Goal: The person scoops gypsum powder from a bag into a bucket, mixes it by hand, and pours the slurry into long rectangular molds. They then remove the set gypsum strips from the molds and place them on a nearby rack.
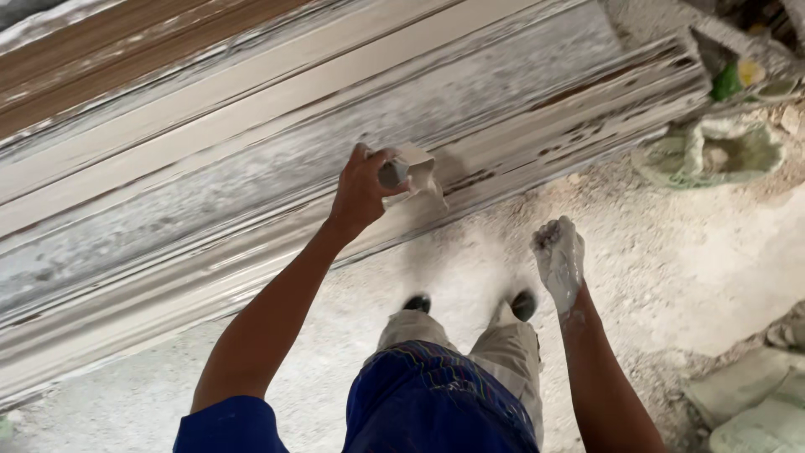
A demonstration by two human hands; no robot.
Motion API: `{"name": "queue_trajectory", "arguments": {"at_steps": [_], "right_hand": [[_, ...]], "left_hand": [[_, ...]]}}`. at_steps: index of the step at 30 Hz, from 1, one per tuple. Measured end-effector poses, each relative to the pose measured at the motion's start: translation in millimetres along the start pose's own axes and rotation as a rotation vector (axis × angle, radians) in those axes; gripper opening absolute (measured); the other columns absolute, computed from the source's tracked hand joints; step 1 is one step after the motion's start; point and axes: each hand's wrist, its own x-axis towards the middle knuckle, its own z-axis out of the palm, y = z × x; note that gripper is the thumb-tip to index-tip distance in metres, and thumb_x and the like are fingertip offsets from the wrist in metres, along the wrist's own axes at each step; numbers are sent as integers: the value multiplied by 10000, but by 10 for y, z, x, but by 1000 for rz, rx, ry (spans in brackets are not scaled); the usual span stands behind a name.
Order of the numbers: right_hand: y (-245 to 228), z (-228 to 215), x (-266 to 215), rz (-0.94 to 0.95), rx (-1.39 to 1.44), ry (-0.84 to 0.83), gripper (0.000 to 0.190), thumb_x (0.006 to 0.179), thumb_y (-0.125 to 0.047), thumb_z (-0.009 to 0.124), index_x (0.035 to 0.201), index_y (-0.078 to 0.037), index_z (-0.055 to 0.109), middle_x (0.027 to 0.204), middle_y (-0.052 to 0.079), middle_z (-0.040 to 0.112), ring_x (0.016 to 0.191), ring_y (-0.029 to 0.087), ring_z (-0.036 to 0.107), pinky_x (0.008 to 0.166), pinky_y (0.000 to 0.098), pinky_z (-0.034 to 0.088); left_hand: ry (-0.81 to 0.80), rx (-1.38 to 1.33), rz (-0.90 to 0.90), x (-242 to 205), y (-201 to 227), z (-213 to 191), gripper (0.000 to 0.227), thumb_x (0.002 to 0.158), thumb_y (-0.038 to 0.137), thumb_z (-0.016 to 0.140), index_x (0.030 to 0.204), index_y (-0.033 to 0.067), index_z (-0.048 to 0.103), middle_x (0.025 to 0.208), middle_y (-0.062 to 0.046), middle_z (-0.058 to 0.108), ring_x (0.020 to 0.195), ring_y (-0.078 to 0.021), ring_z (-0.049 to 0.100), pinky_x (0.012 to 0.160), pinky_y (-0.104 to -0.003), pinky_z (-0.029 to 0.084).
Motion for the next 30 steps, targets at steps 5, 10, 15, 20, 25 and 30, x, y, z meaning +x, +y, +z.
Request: {"name": "queue_trajectory", "arguments": {"at_steps": [5,10,15,20,25,30], "right_hand": [[-846,-1072,1611,-66,97,-85,214,1047,-282,576,993,-75,567,840,81,562,743,206,570,665,329,529],[-1855,-1546,2932,-244,23,86,332,1070,-254,684,1268,-53,509,1045,78,599,930,214,586,797,353,536],[-2361,-1265,3256,-337,-44,-761,558,1053,-501,561,1337,-21,543,1341,170,637,1231,255,637,1035,403,572],[-2510,-900,3577,163,-86,-500,517,1046,-433,459,1330,-24,595,1247,144,667,1135,266,653,966,409,578],[-2463,-869,3568,206,-35,-506,263,1170,-220,516,1267,22,549,1224,189,624,1106,311,666,951,429,616],[-2418,-829,3362,497,347,-652,359,1054,-142,527,1300,118,556,1223,245,654,963,248,687,710,288,633]], "left_hand": [[-67,0,-75,927,910,834,585,786,280,903,1273,55,670,1102,-160,518,940,-313,593,764,-466,545],[3,137,25,1746,1763,1821,631,746,328,927,1261,52,687,1137,-174,533,1012,-323,590,805,-460,567],[-36,123,-16,2405,2424,2728,651,738,338,902,1287,71,675,1224,-186,549,1129,-314,589,866,-393,609],[-50,82,-74,2869,2952,3418,614,782,328,881,1294,66,665,1349,-254,516,1241,-361,568,844,-378,632],[71,210,-265,2706,3225,3433,494,857,238,844,1248,-2,663,1348,-312,524,1241,-400,578,734,-387,649],[98,124,-441,2717,3373,3459,509,825,177,815,1284,12,670,1237,-276,578,1055,-347,647,738,-391,648]]}}
